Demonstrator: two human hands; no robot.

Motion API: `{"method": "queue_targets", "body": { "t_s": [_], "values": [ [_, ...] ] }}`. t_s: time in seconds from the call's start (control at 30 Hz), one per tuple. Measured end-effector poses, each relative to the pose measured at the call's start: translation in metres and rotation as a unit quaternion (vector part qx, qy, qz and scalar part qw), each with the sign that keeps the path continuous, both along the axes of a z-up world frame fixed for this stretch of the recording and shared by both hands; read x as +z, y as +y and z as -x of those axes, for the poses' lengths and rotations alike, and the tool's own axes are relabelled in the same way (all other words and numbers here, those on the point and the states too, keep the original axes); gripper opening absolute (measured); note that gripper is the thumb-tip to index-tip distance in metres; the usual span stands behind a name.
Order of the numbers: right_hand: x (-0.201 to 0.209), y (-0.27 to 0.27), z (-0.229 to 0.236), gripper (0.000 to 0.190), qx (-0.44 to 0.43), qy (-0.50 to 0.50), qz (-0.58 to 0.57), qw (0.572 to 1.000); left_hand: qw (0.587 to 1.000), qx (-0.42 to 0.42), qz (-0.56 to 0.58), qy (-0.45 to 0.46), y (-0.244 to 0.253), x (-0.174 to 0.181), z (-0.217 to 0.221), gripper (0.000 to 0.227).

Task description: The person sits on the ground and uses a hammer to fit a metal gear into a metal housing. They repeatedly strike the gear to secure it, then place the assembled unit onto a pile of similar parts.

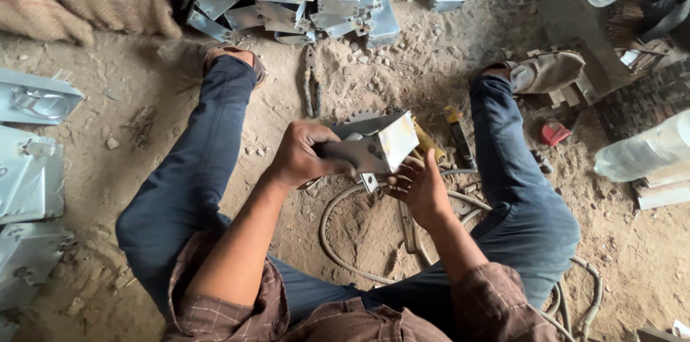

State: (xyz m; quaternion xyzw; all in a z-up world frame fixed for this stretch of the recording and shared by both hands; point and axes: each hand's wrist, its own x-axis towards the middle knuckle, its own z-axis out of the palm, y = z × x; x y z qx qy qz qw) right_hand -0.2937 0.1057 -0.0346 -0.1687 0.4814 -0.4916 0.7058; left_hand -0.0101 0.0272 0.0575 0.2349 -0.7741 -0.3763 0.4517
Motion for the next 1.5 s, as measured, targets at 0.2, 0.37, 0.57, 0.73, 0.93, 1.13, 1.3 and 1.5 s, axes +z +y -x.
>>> {"method": "queue_targets", "body": {
  "t_s": [0.2,0.37,0.57,0.73,0.93,1.13,1.3,1.5],
  "values": [
    [0.03,-0.008,0.001,0.095,0.036,-0.037,0.008,0.999,0.941,0.09,0.23,-0.23,0.016,-0.009,0.027,0.044],
    [0.014,-0.004,0.009,0.06,-0.057,0.031,0.045,0.997,0.918,0.058,0.28,-0.277,0.024,-0.034,0.044,0.039],
    [0.02,-0.001,0.012,0.042,-0.134,0.412,0.179,0.883,0.944,0.212,0.137,-0.214,-0.002,-0.071,0.038,0.038],
    [0.049,0.004,0.011,0.043,-0.128,0.461,0.206,0.854,0.911,0.166,-0.327,-0.188,-0.009,-0.107,0.023,0.031],
    [0.069,0.015,-0.008,0.054,-0.095,0.519,0.261,0.808,0.912,0.067,-0.34,-0.22,0.002,-0.142,0.04,0.022],
    [0.074,0.021,-0.009,0.061,-0.11,0.559,0.349,0.744,0.943,0.088,-0.289,-0.141,0.001,-0.141,0.036,0.023],
    [0.076,0.022,-0.01,0.062,-0.118,0.519,0.392,0.751,0.946,0.093,-0.274,-0.145,0.002,-0.132,0.036,0.023],
    [0.077,0.024,-0.009,0.063,-0.107,0.529,0.383,0.75,0.913,0.113,-0.324,-0.22,0.004,-0.13,0.038,0.03]
  ]
}}
